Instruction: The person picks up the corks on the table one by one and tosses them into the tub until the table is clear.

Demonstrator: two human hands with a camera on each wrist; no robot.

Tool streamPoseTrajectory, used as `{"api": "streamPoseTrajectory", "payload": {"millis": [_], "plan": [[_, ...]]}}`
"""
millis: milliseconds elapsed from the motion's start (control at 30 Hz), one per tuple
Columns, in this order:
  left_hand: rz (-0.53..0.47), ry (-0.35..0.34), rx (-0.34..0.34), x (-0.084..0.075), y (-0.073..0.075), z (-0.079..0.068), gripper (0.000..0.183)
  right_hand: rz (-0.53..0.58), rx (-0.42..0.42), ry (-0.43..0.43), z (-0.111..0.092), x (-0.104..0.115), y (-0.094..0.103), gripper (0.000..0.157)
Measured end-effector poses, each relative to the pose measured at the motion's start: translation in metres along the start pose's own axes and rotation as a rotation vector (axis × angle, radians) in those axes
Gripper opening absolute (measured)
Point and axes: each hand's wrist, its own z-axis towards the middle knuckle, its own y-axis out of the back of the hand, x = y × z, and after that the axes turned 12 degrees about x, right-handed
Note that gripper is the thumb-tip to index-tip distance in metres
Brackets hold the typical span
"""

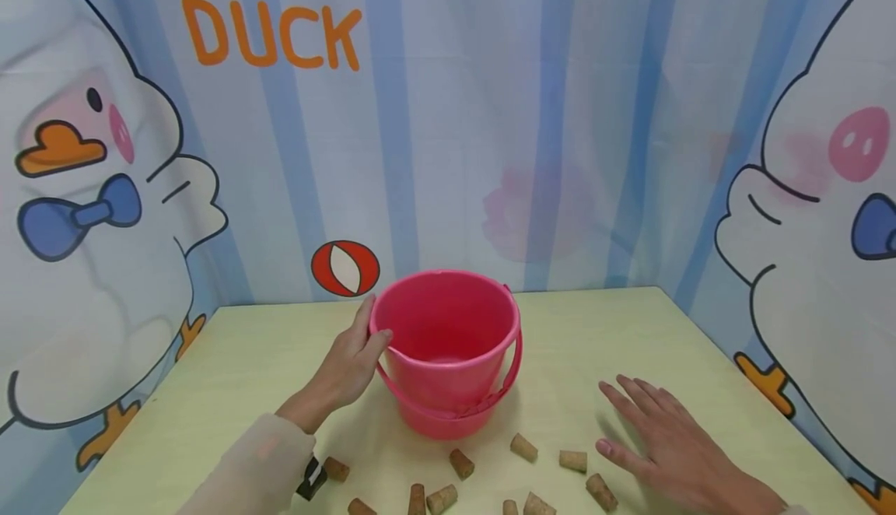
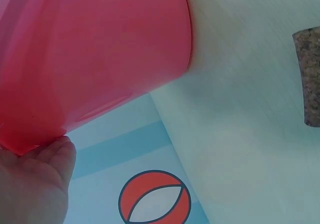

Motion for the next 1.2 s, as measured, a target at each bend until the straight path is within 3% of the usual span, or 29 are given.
{"api": "streamPoseTrajectory", "payload": {"millis": [433, 733, 1200], "plan": [[0.015, 0.013, -0.007, -0.001, 0.000, 0.001, 0.075, -0.002, -0.010, 0.023, 0.003, 0.015, 0.000, 0.070], [0.032, 0.001, -0.003, 0.001, -0.001, 0.002, 0.073, 0.024, 0.105, -0.039, 0.008, 0.025, 0.001, 0.077], [0.015, 0.003, -0.011, 0.003, -0.001, 0.002, 0.074, 0.081, 0.173, -0.069, 0.018, 0.043, 0.000, 0.055]]}}
